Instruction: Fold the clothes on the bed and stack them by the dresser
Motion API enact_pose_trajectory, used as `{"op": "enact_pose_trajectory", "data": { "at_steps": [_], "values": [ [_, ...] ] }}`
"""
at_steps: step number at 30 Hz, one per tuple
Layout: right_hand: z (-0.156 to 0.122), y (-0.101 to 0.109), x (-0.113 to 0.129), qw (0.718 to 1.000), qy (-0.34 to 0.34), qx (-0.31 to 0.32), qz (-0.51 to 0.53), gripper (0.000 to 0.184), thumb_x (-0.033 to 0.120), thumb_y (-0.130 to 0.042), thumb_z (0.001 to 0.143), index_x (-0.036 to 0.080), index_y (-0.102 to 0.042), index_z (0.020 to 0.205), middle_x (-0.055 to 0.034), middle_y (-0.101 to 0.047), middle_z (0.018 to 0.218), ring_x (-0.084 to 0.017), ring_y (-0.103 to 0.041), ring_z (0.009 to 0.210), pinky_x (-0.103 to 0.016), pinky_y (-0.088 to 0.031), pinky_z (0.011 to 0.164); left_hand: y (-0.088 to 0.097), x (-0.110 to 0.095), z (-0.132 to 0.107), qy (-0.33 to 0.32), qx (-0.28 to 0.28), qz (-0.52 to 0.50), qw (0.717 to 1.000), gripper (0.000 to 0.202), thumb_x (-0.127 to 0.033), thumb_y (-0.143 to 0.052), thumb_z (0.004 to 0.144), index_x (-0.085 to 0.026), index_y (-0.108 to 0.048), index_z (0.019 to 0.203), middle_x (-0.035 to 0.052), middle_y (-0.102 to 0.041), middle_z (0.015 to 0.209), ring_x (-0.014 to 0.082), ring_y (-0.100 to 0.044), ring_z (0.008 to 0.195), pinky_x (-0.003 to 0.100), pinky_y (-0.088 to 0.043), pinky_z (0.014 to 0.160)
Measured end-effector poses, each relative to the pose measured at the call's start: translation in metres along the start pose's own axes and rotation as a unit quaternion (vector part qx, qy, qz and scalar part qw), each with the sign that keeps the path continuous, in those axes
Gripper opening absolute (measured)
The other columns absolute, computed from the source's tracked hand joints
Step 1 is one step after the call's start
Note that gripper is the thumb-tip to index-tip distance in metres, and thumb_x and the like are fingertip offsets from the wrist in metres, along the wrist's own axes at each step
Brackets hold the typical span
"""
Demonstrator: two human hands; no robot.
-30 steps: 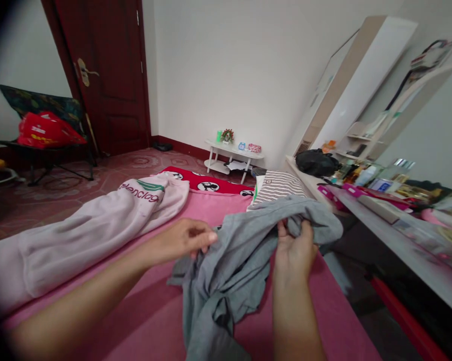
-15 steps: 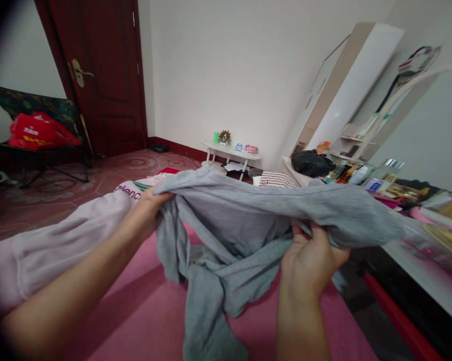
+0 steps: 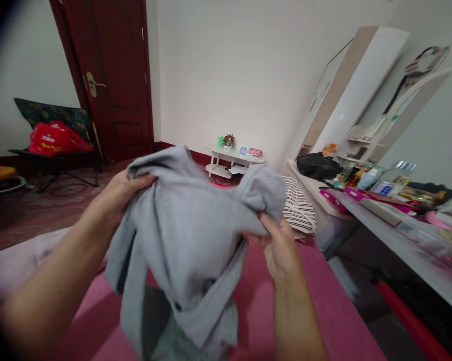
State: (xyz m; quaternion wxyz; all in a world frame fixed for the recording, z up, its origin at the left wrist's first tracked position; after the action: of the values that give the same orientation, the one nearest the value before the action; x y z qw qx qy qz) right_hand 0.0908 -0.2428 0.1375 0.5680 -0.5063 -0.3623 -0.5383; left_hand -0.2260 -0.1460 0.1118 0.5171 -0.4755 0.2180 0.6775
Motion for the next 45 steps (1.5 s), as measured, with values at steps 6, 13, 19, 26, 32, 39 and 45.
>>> {"op": "enact_pose_trajectory", "data": {
  "at_steps": [6, 13, 19, 26, 32, 39, 45],
  "values": [
    [0.04, 0.021, -0.084, 0.99, -0.005, -0.107, -0.089, 0.081, 0.04, -0.073, 0.064, 0.032, -0.038, 0.136, -0.0064, -0.035, 0.147, -0.019, -0.051, 0.121, -0.035, -0.043, 0.097, 0.006, 0.066, -0.001, -0.146, 0.026, 0.385, 0.911, 0.038, -0.025, -0.063, 0.071, -0.015, -0.062, 0.108, 0.0159, -0.047, 0.131, 0.0331, -0.04, 0.125, 0.045, -0.03, 0.105],
    [0.037, 0.019, -0.092, 0.947, 0.0, 0.033, -0.319, 0.027, 0.038, -0.064, 0.066, 0.014, -0.067, 0.077, -0.0061, -0.067, 0.072, -0.018, -0.061, 0.067, -0.029, -0.047, 0.064, -0.028, 0.035, -0.023, -0.015, 0.405, 0.375, 0.834, 0.024, -0.035, -0.055, 0.078, -0.017, -0.068, 0.086, 0.0041, -0.067, 0.071, 0.019, -0.062, 0.066, 0.027, -0.046, 0.063],
    [0.016, -0.009, -0.062, 0.92, -0.077, 0.166, -0.348, 0.024, 0.036, -0.06, 0.073, 0.015, -0.063, 0.085, 0.0052, -0.051, 0.045, -0.009, -0.043, 0.04, -0.02, -0.03, 0.041, -0.041, 0.008, -0.067, 0.208, 0.689, 0.301, 0.625, 0.037, -0.035, -0.074, 0.061, -0.017, -0.062, 0.09, 0.0, -0.064, 0.063, 0.0164, -0.061, 0.049, 0.022, -0.044, 0.045],
    [0.008, -0.011, -0.097, 0.842, -0.156, 0.312, -0.412, 0.076, 0.015, -0.074, 0.055, 0.019, -0.049, 0.127, 0.0106, -0.051, 0.05, -0.008, -0.047, 0.042, -0.017, -0.027, 0.04, -0.07, -0.009, -0.171, -0.115, 0.796, 0.276, 0.526, 0.062, -0.033, -0.081, 0.053, -0.021, -0.063, 0.11, 0.01, -0.068, 0.098, 0.0284, -0.066, 0.08, 0.031, -0.048, 0.059],
    [0.011, -0.009, -0.114, 0.855, -0.186, 0.327, -0.358, 0.069, 0.018, -0.071, 0.059, 0.019, -0.045, 0.122, 0.0128, -0.048, 0.051, -0.007, -0.045, 0.04, -0.016, -0.03, 0.037, -0.053, -0.011, -0.197, -0.184, 0.76, 0.311, 0.54, 0.019, -0.023, -0.069, 0.068, -0.021, -0.066, 0.088, 0.0047, -0.07, 0.085, 0.0213, -0.066, 0.073, 0.025, -0.039, 0.049],
    [0.012, -0.008, -0.115, 0.858, -0.192, 0.326, -0.348, 0.067, 0.016, -0.07, 0.06, 0.021, -0.047, 0.123, 0.012, -0.049, 0.052, -0.007, -0.045, 0.04, -0.016, -0.028, 0.039, -0.024, -0.035, -0.011, -0.198, 0.447, 0.581, 0.65, 0.025, -0.007, -0.057, 0.066, -0.019, -0.067, 0.084, 0.0074, -0.066, 0.086, 0.026, -0.063, 0.087, 0.033, -0.046, 0.076],
    [0.005, -0.016, -0.1, 0.842, -0.154, 0.306, -0.418, 0.06, 0.026, -0.07, 0.067, 0.018, -0.048, 0.123, 0.0064, -0.058, 0.056, -0.01, -0.052, 0.047, -0.019, -0.029, 0.044, -0.023, 0.014, 0.038, -0.247, 0.234, 0.536, 0.773, 0.062, -0.01, -0.056, 0.072, -0.013, -0.042, 0.132, 0.02, -0.032, 0.139, 0.0305, -0.045, 0.121, 0.041, -0.041, 0.096]
  ]
}}
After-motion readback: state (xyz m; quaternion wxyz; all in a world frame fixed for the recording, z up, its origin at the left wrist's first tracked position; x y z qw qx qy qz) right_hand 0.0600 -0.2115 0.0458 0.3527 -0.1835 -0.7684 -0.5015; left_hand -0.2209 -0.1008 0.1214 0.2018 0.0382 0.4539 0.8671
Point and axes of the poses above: each hand's wrist, its own z-axis towards the middle knuckle, its own y-axis out of the back of the hand, x = y × z, the point moved 1 cm from there along z, towards the middle knuckle
